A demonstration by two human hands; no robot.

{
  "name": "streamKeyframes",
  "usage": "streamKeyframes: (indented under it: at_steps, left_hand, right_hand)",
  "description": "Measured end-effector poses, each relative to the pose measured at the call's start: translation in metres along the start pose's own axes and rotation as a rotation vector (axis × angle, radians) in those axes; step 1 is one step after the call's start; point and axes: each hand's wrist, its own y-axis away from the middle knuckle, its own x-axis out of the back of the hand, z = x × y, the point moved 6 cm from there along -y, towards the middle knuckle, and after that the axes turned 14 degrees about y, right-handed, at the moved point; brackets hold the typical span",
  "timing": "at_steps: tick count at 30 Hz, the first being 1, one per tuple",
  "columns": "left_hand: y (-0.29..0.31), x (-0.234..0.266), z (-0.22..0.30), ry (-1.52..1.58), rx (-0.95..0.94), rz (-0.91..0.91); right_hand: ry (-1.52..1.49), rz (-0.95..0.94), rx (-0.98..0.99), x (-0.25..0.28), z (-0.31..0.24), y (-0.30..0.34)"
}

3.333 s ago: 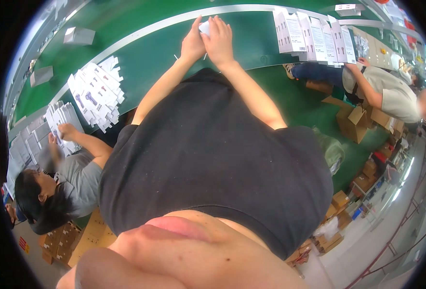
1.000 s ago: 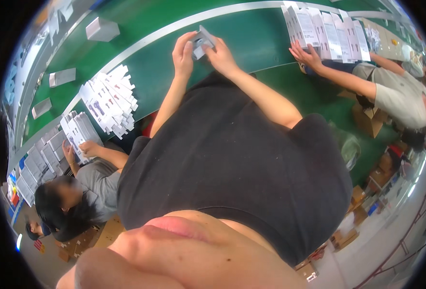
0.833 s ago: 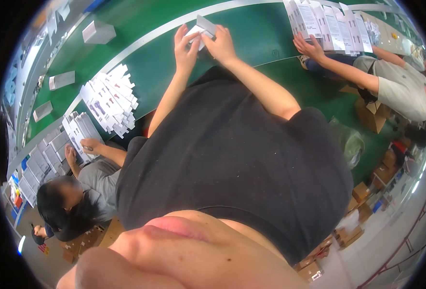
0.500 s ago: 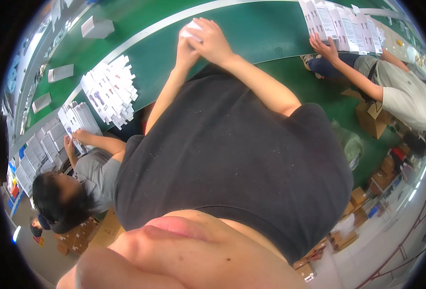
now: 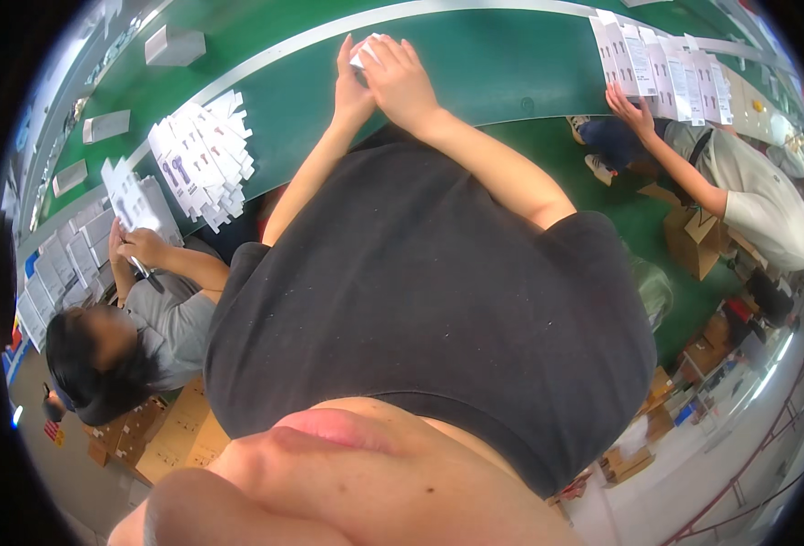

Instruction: The recorder is folding small white cardboard boxes and stacking them on a factory assembly line.

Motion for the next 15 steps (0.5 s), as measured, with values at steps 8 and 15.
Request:
streamKeyframes:
  at_steps: [8,15]
  left_hand:
    - [0.004,-0.001,0.02,0.004,-0.096,-0.01]
    - [-0.062,0.033,0.042,-0.382,-0.265,0.231]
  right_hand:
    - [0.01,-0.036,0.0,0.025,-0.003,0.005]
    - [-0.296,0.058,-0.237,0.034,0.064,-0.03]
